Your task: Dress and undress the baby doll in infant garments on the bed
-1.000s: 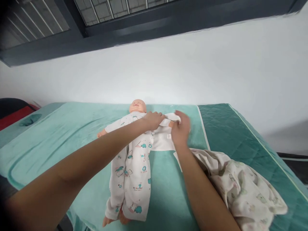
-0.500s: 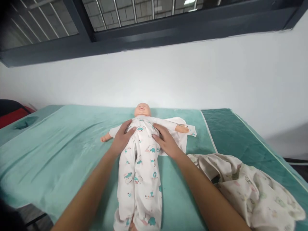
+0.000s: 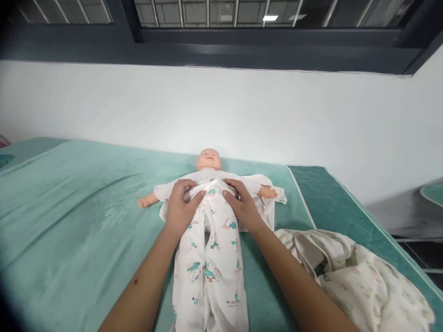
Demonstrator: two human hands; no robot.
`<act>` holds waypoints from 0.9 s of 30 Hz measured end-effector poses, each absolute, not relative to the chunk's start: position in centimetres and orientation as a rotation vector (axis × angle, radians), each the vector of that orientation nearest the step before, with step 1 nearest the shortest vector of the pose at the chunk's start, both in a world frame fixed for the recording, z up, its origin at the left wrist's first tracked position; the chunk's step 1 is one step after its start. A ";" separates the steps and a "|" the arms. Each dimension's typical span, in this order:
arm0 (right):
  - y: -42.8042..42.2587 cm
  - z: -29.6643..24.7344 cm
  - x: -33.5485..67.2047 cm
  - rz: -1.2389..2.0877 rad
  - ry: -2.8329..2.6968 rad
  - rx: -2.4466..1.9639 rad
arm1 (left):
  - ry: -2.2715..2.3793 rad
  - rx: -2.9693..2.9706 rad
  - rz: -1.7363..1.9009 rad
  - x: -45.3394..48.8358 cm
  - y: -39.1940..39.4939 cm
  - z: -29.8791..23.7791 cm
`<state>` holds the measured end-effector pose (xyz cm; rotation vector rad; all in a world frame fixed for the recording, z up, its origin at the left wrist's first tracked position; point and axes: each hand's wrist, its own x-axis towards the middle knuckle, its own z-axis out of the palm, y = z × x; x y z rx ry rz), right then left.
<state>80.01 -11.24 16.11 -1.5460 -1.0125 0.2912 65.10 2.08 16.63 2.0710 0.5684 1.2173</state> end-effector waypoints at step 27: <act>-18.4 13.5 78.5 0.113 -1.155 -1.819 | 1.034 2.087 1.151 64.2 2.6 15.3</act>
